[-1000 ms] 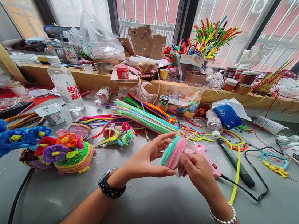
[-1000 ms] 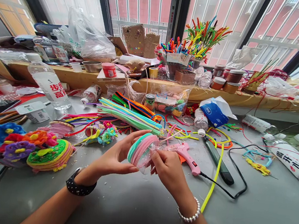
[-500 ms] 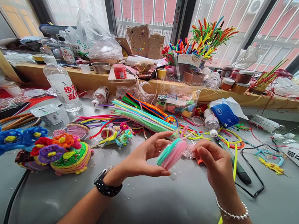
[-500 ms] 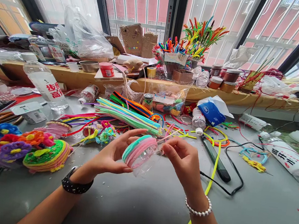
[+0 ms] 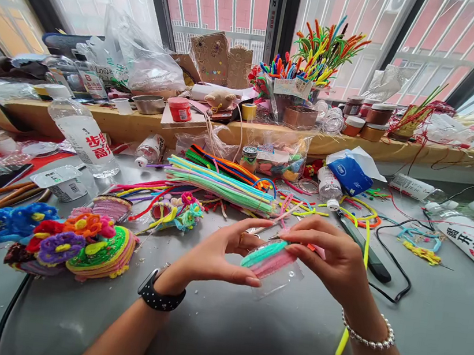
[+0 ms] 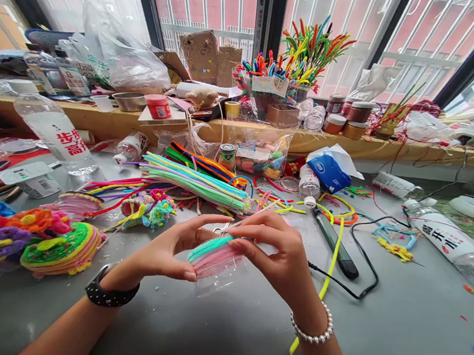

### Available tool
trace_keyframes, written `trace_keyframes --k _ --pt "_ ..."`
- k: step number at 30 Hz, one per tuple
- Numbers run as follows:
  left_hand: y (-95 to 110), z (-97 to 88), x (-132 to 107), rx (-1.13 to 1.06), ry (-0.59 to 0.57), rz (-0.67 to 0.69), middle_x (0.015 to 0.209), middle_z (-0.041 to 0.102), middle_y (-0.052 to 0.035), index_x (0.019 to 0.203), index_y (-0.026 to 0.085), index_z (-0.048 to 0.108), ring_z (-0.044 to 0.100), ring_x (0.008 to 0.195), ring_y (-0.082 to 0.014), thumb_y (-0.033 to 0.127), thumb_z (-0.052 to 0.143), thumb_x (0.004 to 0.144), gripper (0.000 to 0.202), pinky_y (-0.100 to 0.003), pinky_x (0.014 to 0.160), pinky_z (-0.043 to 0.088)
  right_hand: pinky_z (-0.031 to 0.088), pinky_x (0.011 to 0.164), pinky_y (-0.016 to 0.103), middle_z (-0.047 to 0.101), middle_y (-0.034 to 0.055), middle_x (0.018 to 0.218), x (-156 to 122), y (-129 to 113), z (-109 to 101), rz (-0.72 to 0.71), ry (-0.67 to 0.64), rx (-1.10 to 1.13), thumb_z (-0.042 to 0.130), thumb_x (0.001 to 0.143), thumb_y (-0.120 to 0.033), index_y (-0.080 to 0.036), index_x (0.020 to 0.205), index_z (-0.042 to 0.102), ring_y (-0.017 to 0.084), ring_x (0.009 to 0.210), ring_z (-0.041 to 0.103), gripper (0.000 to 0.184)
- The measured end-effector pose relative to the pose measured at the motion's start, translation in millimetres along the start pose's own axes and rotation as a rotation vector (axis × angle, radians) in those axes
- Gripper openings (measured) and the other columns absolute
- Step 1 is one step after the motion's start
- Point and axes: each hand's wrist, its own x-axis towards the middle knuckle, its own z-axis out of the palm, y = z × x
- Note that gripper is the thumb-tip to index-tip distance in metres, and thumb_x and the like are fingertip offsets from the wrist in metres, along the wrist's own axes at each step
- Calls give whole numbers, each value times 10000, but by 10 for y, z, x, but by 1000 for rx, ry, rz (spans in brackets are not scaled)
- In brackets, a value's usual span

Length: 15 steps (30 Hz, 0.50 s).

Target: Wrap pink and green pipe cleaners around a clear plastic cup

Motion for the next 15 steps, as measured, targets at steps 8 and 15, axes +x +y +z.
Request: trace_keyframes --k 8,15 --pt "8 21 5 -28 -5 4 1004 668 -101 1326 179 376 615 954 -236 455 756 609 857 -376 874 440 531 680 294 710 33 777 -8 -12 19 -1 31 -29 649 790 -232 -250 839 738 160 724 643 103" --pt "2 29 14 -20 32 6 1001 661 -107 1316 166 385 608 971 -248 456 770 585 875 -392 889 433 529 702 291 712 28 790 -6 -7 24 -2 33 -26 638 796 -201 -246 843 731 155 742 644 114"
